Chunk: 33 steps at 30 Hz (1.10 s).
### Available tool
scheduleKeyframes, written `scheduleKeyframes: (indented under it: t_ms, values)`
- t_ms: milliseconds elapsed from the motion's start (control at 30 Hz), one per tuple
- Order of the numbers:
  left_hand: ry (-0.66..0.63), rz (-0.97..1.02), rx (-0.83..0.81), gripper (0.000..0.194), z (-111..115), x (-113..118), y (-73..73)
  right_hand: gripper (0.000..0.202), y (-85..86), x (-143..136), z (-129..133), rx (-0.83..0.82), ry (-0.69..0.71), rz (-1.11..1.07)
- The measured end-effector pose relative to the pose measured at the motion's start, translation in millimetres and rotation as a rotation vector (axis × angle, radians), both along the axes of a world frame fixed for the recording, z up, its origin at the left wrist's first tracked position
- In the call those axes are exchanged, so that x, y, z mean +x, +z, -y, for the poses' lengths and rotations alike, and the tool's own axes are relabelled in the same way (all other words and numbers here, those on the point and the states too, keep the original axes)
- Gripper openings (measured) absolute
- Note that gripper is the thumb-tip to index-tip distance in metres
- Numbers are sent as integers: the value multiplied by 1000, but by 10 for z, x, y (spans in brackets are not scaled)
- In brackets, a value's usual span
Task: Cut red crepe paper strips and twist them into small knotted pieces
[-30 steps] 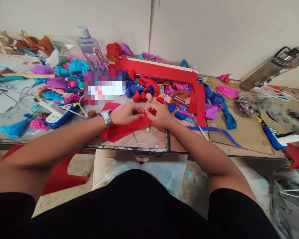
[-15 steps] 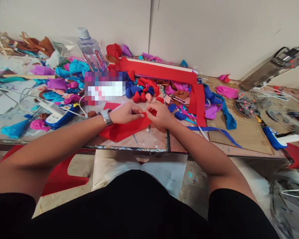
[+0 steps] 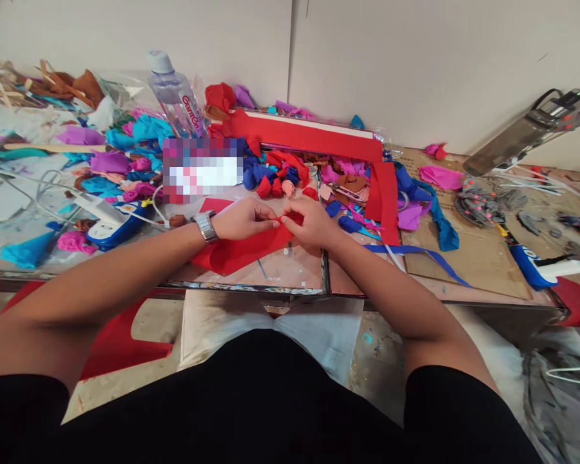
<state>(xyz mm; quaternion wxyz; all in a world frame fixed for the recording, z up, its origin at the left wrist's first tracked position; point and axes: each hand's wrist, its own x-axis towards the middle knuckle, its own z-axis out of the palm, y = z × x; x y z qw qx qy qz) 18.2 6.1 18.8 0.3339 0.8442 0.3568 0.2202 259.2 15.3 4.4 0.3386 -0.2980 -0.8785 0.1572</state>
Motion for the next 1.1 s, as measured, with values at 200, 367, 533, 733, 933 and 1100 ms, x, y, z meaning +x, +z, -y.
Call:
scheduleKeyframes:
  t_ms: [200, 367, 533, 733, 933, 1100]
  values:
    - [2, -13, -36, 38, 5, 2, 2, 17, 23, -16, 14, 17, -2, 5]
    - [-15, 10, -32, 37, 8, 9, 16, 15, 38, -9, 13, 26, 27, -1]
    - [-33, 4, -54, 35, 0, 12, 14, 17, 44, -2, 26, 38, -4, -10]
    - [-34, 16, -98, 34, -30, -11, -15, 16, 51, 17, 31, 21, 26, 8]
    - [-73, 77, -206, 23, -47, -9, -39, 19, 55, 4, 33, 25, 63, -23]
    - [-66, 57, -221, 21, -32, -4, 14, 19, 50, -6, 36, 44, 95, -23]
